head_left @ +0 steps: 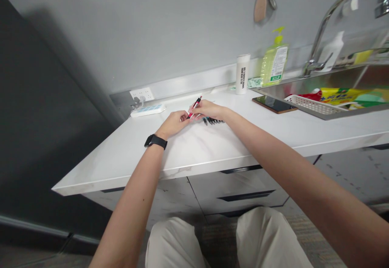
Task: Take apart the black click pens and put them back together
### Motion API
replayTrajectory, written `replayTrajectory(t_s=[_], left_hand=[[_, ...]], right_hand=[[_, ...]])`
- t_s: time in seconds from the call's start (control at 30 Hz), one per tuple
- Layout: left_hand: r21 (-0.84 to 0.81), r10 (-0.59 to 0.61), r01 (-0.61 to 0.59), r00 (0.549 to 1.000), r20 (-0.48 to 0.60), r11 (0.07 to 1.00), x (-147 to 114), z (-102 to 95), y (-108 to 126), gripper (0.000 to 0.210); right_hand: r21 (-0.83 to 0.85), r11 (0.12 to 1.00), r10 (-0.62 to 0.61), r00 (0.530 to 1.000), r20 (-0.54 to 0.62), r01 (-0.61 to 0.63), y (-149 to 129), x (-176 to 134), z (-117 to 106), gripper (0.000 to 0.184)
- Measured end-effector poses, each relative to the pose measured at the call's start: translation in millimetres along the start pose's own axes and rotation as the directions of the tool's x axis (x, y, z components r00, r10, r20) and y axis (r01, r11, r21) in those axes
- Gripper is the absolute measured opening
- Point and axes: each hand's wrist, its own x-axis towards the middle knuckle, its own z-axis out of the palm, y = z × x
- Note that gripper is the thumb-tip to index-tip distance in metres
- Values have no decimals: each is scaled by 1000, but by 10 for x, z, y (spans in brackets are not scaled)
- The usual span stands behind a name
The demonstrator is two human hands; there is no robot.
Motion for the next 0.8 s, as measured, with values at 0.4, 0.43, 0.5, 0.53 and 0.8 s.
replayTrajectory(t_s=[0.4, 0.43, 0.5, 0.53, 0.8], left_hand=[[-9, -4, 4, 1000, -17, 1000, 3, 8, 6, 18], [-7, -5, 5, 1000, -16, 1000, 5, 9, 3, 17], [-6, -5, 5, 1000, -14, 1000, 10, 14, -9, 17], [-6, -8, 8, 1000, -20, 1000, 11, 16, -15, 16], [155, 12, -1, 998, -69, 988, 24, 30, -4, 11]], right_hand=[[-24, 999, -23, 999, -29, 22, 37, 30, -30, 13], [-28, 999, -22, 999, -32, 21, 42, 35, -33, 14], [-39, 999, -14, 999, -45, 13, 48, 47, -38, 15], [-41, 999, -8, 998, -56, 6, 50, 54, -40, 16], [-11, 999, 34, 995, -92, -35, 19, 60, -17, 25]])
